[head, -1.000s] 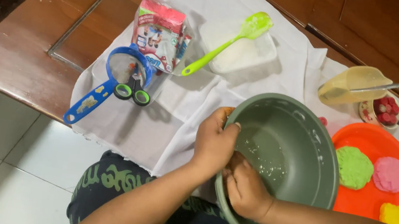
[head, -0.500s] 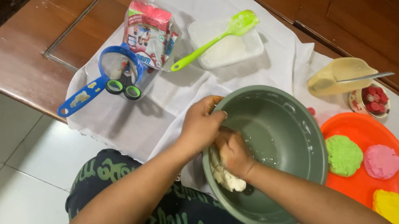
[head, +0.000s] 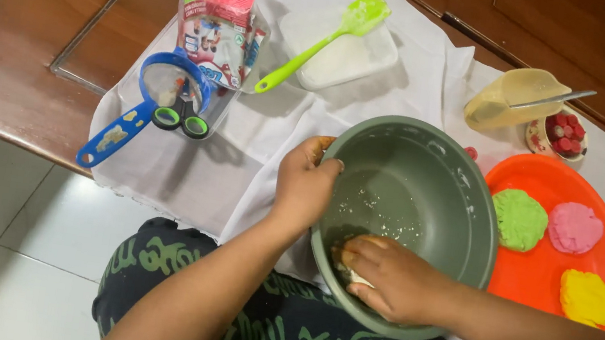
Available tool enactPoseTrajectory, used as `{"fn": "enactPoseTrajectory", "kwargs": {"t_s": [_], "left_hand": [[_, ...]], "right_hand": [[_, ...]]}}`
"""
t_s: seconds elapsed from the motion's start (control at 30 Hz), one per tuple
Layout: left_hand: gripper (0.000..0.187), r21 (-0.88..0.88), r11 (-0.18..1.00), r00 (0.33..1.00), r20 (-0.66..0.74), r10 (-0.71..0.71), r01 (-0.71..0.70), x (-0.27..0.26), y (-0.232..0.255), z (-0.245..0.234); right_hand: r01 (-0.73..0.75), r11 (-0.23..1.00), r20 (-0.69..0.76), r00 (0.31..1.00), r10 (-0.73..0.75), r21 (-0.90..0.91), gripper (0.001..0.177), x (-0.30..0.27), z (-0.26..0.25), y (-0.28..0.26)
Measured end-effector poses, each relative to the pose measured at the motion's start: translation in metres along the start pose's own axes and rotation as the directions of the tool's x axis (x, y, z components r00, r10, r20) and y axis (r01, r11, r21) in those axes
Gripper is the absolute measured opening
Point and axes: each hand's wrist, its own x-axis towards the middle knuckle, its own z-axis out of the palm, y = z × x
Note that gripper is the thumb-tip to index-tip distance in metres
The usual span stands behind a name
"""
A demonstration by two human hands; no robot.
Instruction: The person kneads green dough in a green bowl, then transfers it to an orange plate. They knead white dough in the same bowl, add red food coloring, and knead it again. The person also moves pink and yellow dough balls onto the orange plate.
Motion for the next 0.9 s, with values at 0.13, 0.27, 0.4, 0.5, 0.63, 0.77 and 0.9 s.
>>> {"fn": "enactPoseTrajectory", "kwargs": {"t_s": [0.13, 0.27, 0.4, 0.5, 0.63, 0.77, 0.9], "left_hand": [[0.041, 0.008, 0.998, 0.998, 0.013, -0.06, 0.06, 0.002, 0.004, 0.001], [0.04, 0.063, 0.982, 0.984, 0.014, -0.18, 0.179, -0.001, 0.023, 0.003], [0.041, 0.091, 0.992, 0.996, 0.02, -0.091, 0.089, 0.001, 0.011, 0.0], [0.042, 0.15, 0.985, 0.995, 0.036, -0.09, 0.083, 0.004, 0.01, 0.001], [0.041, 0.202, 0.979, 0.996, 0.077, -0.048, 0.032, 0.001, 0.015, -0.002], [0.044, 0.226, 0.971, 0.992, 0.072, -0.101, 0.082, 0.008, 0.011, -0.009], [0.045, 0.139, 0.989, 0.998, 0.037, -0.05, 0.045, 0.009, 0.002, -0.009]], "right_hand": [[0.087, 0.982, -0.047, 0.994, -0.096, -0.167, 0.032, 0.006, 0.031, 0.027], [0.134, 0.96, -0.025, 0.989, -0.144, -0.244, 0.02, 0.044, 0.021, 0.025], [0.138, 0.966, -0.132, 0.977, -0.169, -0.218, 0.027, 0.062, 0.031, 0.045], [0.084, 0.985, -0.147, 0.983, -0.106, -0.15, 0.03, 0.067, 0.02, 0.035], [-0.069, 0.991, -0.156, 0.987, 0.051, -0.115, 0.033, 0.075, 0.003, 0.015], [-0.619, 0.782, -0.012, 0.784, 0.621, 0.063, 0.045, 0.078, -0.044, -0.01], [-0.556, 0.802, -0.065, 0.812, 0.581, 0.217, 0.033, 0.051, -0.039, -0.001]]}}
